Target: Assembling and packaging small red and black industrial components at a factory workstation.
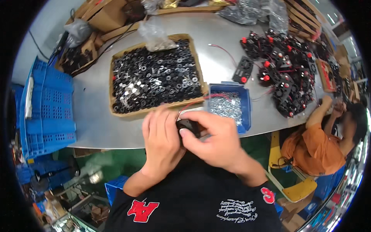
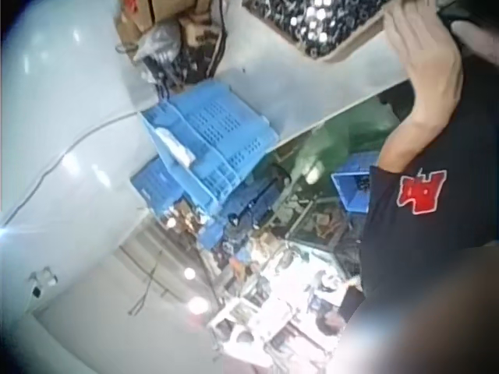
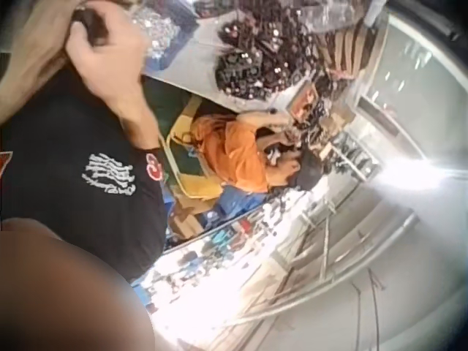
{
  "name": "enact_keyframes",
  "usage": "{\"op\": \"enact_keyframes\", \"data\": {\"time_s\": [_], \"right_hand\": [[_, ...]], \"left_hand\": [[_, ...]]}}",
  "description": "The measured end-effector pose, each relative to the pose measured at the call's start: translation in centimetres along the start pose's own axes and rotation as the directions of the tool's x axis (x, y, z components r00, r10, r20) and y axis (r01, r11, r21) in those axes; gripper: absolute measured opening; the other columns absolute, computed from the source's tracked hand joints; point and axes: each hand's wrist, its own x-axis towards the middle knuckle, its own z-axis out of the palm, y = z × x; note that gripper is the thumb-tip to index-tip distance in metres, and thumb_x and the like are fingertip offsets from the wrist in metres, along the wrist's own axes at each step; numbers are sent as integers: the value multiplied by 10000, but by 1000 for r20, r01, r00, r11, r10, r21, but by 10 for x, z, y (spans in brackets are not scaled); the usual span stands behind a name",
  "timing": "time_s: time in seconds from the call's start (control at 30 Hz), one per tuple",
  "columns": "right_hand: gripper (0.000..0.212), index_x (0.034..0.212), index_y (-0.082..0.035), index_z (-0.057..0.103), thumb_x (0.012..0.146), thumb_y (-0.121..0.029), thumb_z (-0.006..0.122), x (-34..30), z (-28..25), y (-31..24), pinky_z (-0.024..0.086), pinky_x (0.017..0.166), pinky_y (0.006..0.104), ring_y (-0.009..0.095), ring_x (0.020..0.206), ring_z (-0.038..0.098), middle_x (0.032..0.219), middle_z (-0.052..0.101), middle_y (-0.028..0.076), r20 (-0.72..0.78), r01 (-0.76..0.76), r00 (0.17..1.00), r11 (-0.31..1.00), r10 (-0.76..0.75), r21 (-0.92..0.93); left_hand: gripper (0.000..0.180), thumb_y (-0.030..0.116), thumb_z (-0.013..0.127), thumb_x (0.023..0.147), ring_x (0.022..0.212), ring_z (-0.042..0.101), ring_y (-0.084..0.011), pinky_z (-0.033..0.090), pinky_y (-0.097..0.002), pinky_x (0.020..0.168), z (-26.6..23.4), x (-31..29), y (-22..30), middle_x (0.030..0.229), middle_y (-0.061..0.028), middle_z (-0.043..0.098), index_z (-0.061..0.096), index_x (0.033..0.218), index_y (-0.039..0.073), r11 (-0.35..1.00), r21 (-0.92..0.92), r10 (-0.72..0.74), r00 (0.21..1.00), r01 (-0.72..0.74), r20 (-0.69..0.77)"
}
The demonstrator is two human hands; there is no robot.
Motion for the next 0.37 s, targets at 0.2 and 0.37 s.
{"op": "enact_keyframes", "data": {"time_s": [0.2,0.37], "right_hand": [[233,1058,14,625,857,-103,632,-2,42,31,502,693,307,211,801,643,939,647,123,165,169,974,982,-154,-82],[177,1001,-26,635,848,-115,639,22,57,38,510,633,339,257,717,639,860,632,135,80,270,962,847,-263,-459]], "left_hand": [[330,165,646,844,767,558,-143,459,-296,658,-19,-74,-69,922,-78,580,508,1083,-17,424,-601,-541,721,678,432],[461,335,582,914,797,590,-147,549,-345,716,-15,-100,-109,939,-93,563,483,1213,-2,-258,-776,-618,519,576,591]]}}
